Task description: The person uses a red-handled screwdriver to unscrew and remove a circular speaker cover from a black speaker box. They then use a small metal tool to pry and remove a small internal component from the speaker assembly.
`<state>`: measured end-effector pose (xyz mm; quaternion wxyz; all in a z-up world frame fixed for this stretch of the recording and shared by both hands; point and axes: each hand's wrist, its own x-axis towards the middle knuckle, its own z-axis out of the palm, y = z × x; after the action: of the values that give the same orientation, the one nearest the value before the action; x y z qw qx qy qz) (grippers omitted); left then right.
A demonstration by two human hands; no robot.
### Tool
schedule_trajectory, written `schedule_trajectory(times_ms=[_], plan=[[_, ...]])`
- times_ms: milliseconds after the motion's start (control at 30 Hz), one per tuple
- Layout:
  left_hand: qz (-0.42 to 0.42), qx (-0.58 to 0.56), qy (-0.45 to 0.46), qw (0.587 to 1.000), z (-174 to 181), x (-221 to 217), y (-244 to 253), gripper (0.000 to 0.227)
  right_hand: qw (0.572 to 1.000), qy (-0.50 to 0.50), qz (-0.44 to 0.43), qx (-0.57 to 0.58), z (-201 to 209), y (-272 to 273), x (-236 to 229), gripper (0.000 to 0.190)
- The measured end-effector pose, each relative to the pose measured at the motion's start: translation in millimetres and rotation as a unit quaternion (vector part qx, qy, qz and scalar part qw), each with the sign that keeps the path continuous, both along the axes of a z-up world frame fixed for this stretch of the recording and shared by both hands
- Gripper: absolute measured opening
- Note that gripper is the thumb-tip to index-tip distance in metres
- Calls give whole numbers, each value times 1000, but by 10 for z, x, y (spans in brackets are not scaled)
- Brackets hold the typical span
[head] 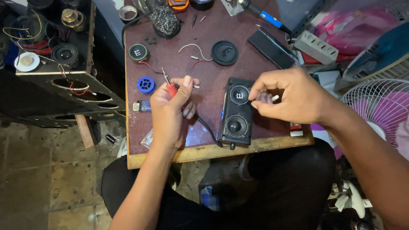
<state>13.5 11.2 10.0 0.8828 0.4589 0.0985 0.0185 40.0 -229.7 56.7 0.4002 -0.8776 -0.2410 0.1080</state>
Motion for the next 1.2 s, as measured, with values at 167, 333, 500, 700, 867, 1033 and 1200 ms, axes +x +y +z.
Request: schedule_trajectory(times_ms=[167, 333, 500, 700, 867, 1033, 1200], plan=[[0, -6, -4, 1000, -98, 27, -11, 23, 1000, 15, 0, 10, -48, -4, 9, 12], [-1, -1, -6, 1000, -146, 38, -10, 24, 1000, 13, 9, 24, -131, 21, 23, 11], [-3, -2, -8, 1000, -117, 30, -19, 23, 998, 5, 41, 48, -113, 75, 12, 11], [-1, 7, -7, 1000, -56, 1, -10, 24, 995, -24, 94, 34, -136, 103, 18, 12], [-1, 4, -7, 1000, -18, -9, -10, 23, 994, -16, 101, 31, -167, 107, 5, 12], [0, 8, -4, 1000, 30, -25, -7, 23, 994, -12, 101, 28, -159, 119, 4, 11], [-1, 13, -4, 1000, 25, -24, -5, 25, 995, -20, 97, 18, -185, 121, 3, 10]])
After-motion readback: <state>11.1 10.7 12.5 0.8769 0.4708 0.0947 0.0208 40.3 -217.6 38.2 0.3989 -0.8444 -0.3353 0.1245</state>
